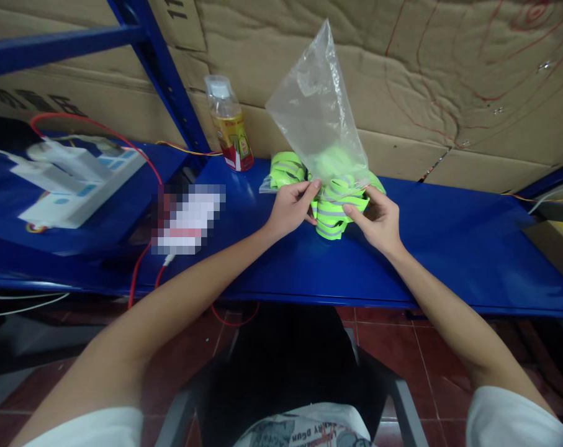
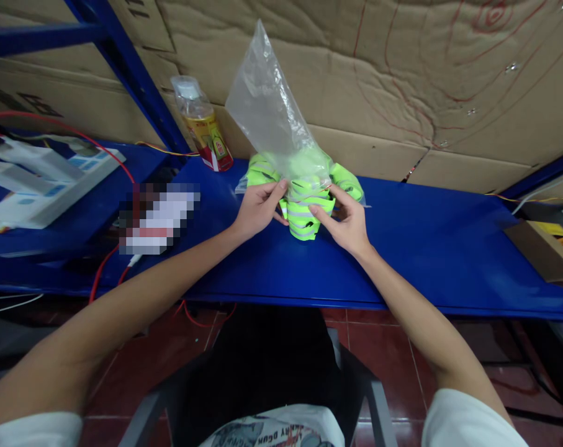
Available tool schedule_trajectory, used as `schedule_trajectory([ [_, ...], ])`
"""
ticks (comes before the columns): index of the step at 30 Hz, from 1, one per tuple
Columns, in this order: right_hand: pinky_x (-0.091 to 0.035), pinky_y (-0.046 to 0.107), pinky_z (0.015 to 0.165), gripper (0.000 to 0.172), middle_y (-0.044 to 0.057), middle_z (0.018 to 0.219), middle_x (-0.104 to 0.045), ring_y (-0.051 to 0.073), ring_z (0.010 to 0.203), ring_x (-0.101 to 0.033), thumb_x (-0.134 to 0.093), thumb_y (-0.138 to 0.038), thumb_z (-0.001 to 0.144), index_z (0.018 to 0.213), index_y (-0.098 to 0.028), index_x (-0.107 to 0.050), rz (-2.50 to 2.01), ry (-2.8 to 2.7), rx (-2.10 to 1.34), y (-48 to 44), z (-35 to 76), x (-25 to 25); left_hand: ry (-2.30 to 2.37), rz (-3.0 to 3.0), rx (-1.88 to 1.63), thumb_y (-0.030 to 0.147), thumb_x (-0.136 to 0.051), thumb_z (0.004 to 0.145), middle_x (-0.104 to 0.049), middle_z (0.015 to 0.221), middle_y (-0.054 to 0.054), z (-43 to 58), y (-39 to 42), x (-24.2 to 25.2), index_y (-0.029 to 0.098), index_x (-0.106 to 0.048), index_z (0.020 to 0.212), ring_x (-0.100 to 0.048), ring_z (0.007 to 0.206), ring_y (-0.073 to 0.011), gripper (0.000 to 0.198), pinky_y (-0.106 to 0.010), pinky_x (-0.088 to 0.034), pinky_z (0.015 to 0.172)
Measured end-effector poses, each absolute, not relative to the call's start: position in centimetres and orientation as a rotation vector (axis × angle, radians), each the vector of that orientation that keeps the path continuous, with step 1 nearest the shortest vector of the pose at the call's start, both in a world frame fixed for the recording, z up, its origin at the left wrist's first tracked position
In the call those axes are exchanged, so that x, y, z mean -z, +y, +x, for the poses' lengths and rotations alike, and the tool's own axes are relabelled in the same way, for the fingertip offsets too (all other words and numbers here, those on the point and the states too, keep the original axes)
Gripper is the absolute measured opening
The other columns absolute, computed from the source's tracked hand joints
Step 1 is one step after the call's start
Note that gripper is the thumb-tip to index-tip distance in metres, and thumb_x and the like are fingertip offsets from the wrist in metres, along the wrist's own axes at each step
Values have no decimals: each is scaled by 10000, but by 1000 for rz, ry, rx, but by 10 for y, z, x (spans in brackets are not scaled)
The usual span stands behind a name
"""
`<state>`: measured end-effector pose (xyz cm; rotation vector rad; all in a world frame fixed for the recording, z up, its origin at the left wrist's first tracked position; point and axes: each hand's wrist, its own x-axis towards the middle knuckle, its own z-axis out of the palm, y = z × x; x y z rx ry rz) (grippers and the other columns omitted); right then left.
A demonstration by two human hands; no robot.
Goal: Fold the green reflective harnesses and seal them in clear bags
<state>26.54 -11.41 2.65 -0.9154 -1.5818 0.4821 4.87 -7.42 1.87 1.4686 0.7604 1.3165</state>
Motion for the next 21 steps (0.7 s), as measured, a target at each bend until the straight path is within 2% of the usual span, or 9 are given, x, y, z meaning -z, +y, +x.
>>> schedule_trajectory([
  [7, -661, 490, 1041, 613, 62, 1326, -782, 327, 1237, -756, -891, -624, 827, 1322, -332, -678, -921, -1636, -461, -112, 268, -27, 772, 1467, -1337, 783, -722, 927, -604, 601, 30, 49, -75, -19, 201, -707, 782, -679, 482, -139, 600, -280, -625, 434],
  [13, -667, 482, 992, 516, 52, 1283, -773, 312, 1182, -762, -821, -611, 902, 1314, -349, -654, -938, -1651, -440, -115, 265, -27, 775, 1453, -1354, 790, -741, 908, -612, 581, 30, 50, -76, -18, 200, -701, 747, -683, 475, -141, 613, -282, -627, 430],
  [19, -639, 489, 1097, 464, 60, 1318, -766, 310, 1239, -749, -810, -589, 929, 1310, -348, -699, -891, -1640, -387, -114, 266, -23, 792, 1445, -1366, 793, -732, 913, -585, 528, 37, 50, -77, -18, 196, -655, 700, -666, 439, -133, 638, -252, -596, 398],
  [21, -600, 519, 1172, 500, 61, 1372, -763, 326, 1319, -723, -815, -587, 932, 1361, -350, -712, -868, -1645, -378, -113, 267, -21, 787, 1459, -1380, 815, -736, 891, -590, 553, 36, 50, -78, -19, 198, -664, 713, -662, 443, -131, 646, -255, -593, 393],
])
